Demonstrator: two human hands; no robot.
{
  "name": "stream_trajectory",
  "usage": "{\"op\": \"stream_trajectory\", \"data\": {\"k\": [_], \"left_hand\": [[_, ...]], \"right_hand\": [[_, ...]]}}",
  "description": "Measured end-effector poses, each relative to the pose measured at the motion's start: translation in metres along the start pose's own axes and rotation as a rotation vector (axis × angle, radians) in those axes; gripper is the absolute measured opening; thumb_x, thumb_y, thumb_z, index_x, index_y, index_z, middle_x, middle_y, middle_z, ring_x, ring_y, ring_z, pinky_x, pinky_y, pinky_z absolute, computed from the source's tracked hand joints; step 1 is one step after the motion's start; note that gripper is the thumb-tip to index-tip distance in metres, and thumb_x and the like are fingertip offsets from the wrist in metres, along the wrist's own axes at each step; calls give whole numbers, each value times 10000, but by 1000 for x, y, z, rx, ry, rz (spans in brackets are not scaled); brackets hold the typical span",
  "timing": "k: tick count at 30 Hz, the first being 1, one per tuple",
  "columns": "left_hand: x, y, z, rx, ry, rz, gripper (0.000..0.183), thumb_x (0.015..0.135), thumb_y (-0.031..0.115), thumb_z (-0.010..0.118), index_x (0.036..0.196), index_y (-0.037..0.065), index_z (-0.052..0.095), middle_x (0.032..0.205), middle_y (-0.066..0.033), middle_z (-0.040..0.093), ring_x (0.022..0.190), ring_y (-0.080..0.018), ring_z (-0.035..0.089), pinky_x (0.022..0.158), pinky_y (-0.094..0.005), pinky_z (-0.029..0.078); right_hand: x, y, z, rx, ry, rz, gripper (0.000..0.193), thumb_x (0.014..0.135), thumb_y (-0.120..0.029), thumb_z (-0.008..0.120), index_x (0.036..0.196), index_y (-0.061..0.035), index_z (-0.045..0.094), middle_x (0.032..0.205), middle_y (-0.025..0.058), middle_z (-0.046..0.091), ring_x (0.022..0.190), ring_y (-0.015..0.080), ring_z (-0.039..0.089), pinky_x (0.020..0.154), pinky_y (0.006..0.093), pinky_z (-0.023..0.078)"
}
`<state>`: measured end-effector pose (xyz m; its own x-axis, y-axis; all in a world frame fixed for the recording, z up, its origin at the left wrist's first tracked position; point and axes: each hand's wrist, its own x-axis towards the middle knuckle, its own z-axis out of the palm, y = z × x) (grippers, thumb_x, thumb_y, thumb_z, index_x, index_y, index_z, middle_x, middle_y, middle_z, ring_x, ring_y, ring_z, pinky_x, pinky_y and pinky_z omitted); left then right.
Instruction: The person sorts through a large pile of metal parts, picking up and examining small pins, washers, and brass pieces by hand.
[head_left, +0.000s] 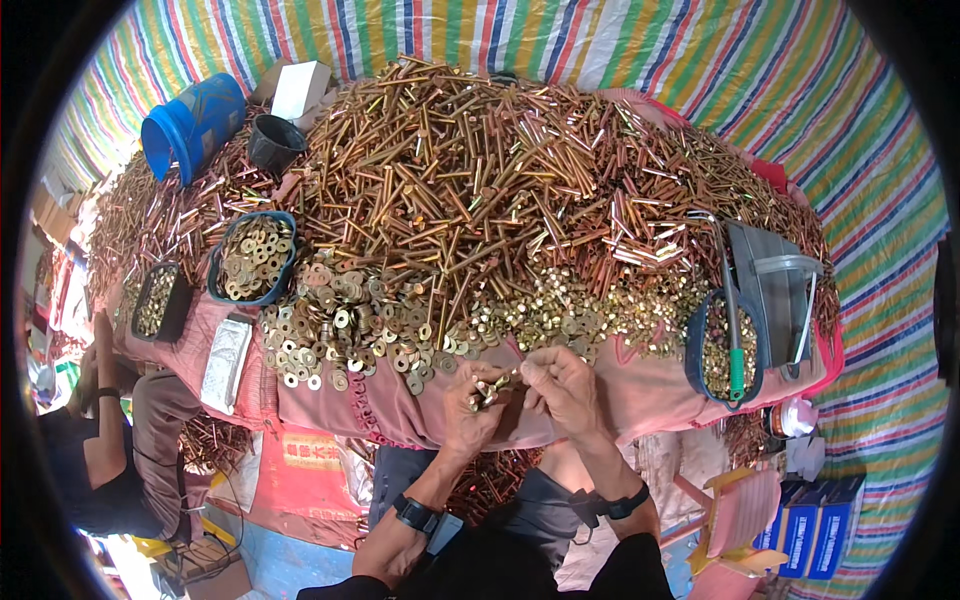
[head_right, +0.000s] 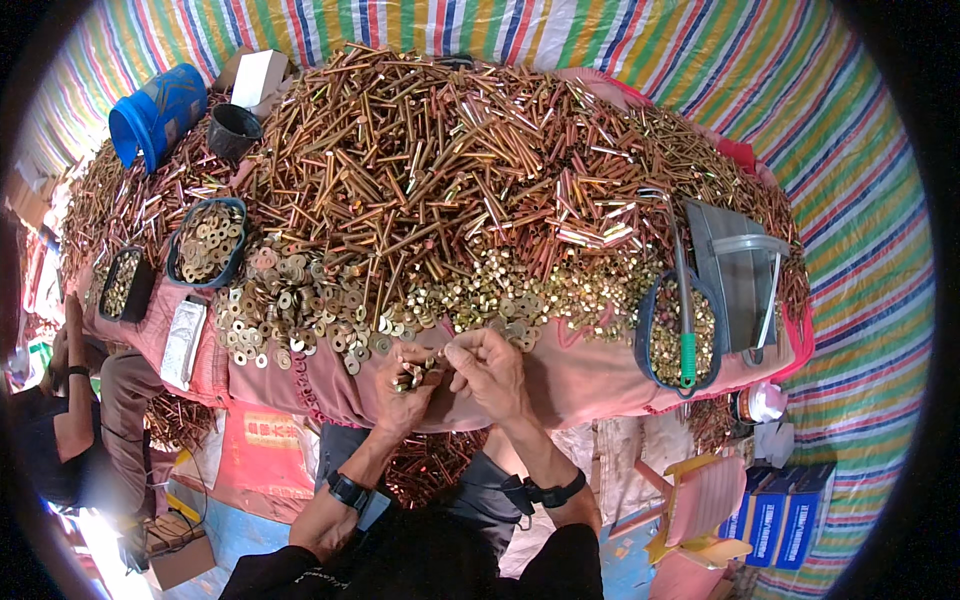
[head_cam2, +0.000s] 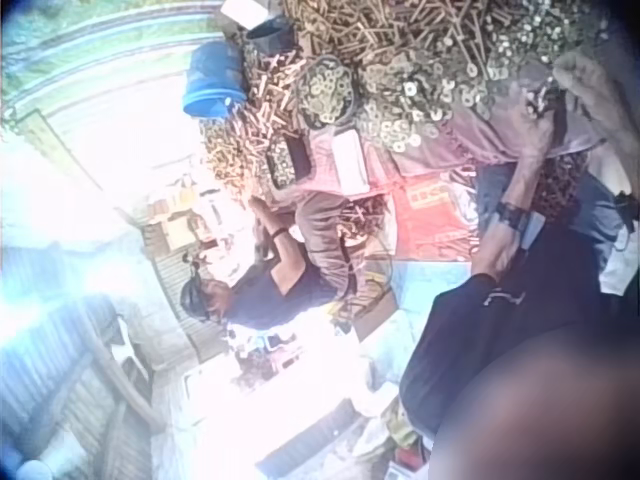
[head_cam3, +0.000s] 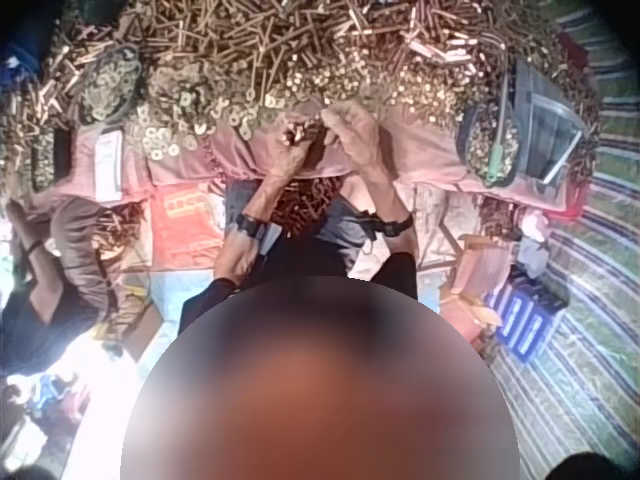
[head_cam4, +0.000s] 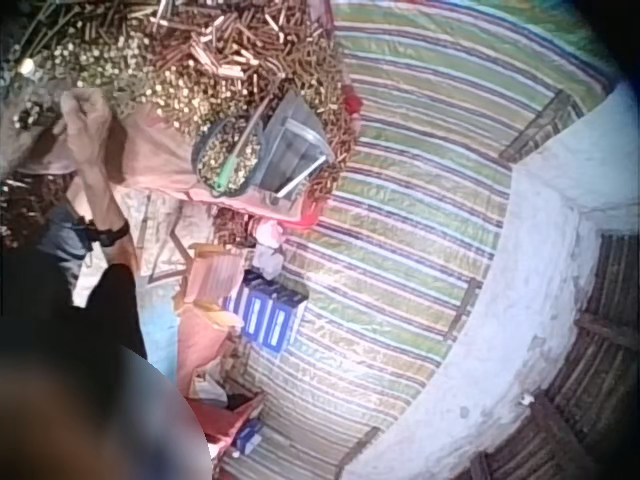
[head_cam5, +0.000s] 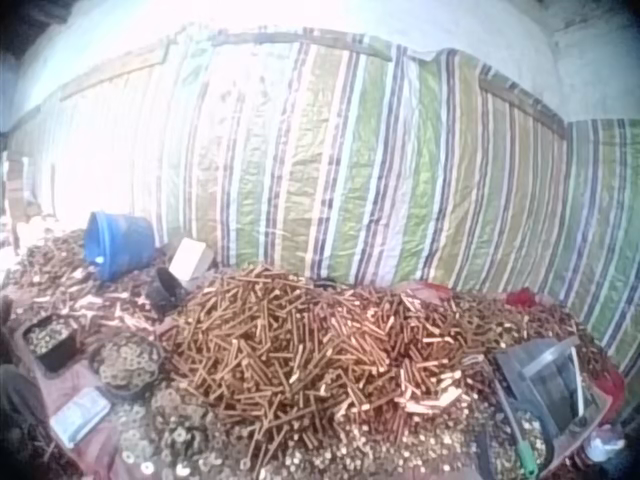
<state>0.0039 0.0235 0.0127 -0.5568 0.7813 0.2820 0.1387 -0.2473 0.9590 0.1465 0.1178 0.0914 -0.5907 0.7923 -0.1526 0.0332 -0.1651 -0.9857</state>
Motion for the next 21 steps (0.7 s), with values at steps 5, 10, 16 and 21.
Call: {"op": "stream_trajectory", "data": {"k": [5,10,16,21], "left_hand": [[-2,-2,-1,-35,1,46,238,864,-24,786,1096,-18,732,1118,-103,694,980,-197,679,870,-314,535],[-4,-6,0,-3,20,41,209,871,-30,779,1069,-39,712,1086,-105,700,991,-185,683,875,-313,542],[-9,-11,5,-125,81,-60,195,881,-25,783,1044,-3,679,1035,-74,733,863,-121,664,771,-281,533],[-9,-10,5,-125,71,-52,204,890,-2,796,1054,4,676,1004,-63,747,801,-110,659,728,-268,529]], "right_hand": [[46,0,-51,-468,401,-282,212,1002,-158,742,1132,6,713,994,97,751,807,145,698,636,262,555],[90,-4,-109,-983,646,-294,288,945,-284,782,973,3,786,899,143,796,764,234,749,721,387,584],[137,-16,-114,-1183,498,60,487,906,-472,753,776,-3,761,742,190,740,663,380,702,710,461,566],[135,-27,-115,-713,407,190,379,892,-362,783,741,-23,707,662,87,682,553,184,622,516,369,482]]}}
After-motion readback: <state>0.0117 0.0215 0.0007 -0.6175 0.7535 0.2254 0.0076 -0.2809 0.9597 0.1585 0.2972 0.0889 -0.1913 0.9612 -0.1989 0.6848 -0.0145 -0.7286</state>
